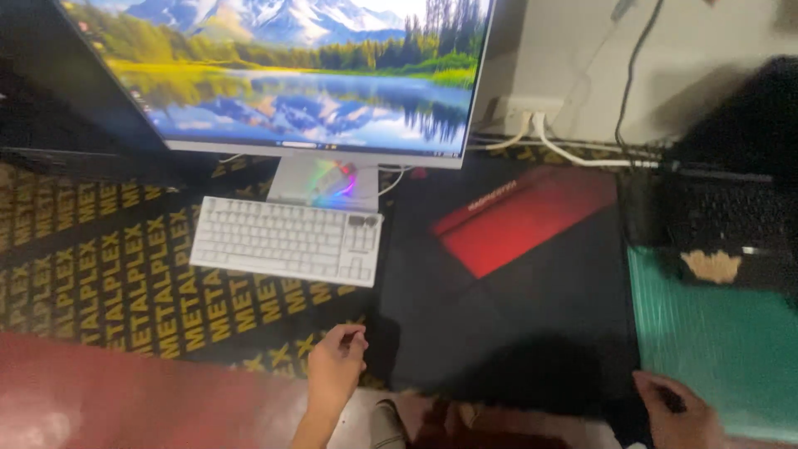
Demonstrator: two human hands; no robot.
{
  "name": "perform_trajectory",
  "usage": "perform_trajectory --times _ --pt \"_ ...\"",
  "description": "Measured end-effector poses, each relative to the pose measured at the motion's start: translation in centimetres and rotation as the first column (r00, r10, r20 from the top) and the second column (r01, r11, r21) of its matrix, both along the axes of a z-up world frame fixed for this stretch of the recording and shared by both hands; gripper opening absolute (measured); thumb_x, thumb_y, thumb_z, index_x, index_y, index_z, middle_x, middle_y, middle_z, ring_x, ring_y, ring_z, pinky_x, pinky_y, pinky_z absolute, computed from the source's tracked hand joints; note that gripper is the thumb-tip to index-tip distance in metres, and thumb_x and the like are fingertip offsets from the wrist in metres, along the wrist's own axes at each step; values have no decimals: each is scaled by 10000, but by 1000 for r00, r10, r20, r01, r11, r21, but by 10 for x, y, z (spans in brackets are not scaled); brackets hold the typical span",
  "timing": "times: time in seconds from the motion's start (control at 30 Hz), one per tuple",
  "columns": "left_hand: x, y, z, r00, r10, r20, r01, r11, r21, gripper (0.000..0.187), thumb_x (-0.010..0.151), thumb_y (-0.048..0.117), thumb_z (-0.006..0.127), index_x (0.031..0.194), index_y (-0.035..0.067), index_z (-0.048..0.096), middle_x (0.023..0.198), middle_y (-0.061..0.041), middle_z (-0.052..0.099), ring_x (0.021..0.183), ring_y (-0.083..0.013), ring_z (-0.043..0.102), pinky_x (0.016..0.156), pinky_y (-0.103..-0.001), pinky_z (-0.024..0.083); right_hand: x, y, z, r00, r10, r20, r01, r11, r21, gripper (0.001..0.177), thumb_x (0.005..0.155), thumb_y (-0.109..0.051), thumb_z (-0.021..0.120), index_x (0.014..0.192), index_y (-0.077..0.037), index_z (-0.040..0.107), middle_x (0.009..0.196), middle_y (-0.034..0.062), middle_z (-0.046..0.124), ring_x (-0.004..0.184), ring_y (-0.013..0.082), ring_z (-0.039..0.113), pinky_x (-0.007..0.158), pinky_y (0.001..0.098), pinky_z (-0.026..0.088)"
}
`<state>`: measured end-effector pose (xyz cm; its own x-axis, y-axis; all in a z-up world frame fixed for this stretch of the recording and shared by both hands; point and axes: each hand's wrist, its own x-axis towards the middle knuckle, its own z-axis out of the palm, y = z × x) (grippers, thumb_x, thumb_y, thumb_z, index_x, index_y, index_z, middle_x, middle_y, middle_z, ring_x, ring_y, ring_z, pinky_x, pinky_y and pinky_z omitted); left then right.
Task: Wiping the exterior of a PC case, a keyboard, a computer mouse, and a pair of headphones with a cloth.
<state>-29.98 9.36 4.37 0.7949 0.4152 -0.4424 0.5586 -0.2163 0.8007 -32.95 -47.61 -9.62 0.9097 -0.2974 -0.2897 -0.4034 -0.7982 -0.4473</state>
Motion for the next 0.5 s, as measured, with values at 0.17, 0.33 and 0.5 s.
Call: perform_trajectory --times 0.17,0.33,0.5 --pt "-37 18 -41 964 -252 88 213 925 314 247 862 234 725 1026 60 791 854 -127 801 771 -219 782 704 -340 589 -104 15 -43 954 -193 232 158 974 161 221 932 -266 718 1075 -117 798 1102 98 802 1067 247 748 1042 374 560" --pt "-35 7 -49 965 -263 20 235 888 395 311 843 274 789 1011 12 781 889 -177 781 787 -288 743 702 -392 580 -110 96 34 859 -505 86 484 855 185 349 959 -280 678 1203 -49 771 1144 203 777 1055 344 732 913 424 551" --pt "-35 -14 -19 980 -90 -179 117 982 146 327 915 250 754 1017 -60 745 765 -187 764 555 -261 725 558 -398 571 -88 119 94 786 -618 19 606 777 170 373 957 -328 719 1191 -44 784 1074 237 785 972 369 743 871 446 557"
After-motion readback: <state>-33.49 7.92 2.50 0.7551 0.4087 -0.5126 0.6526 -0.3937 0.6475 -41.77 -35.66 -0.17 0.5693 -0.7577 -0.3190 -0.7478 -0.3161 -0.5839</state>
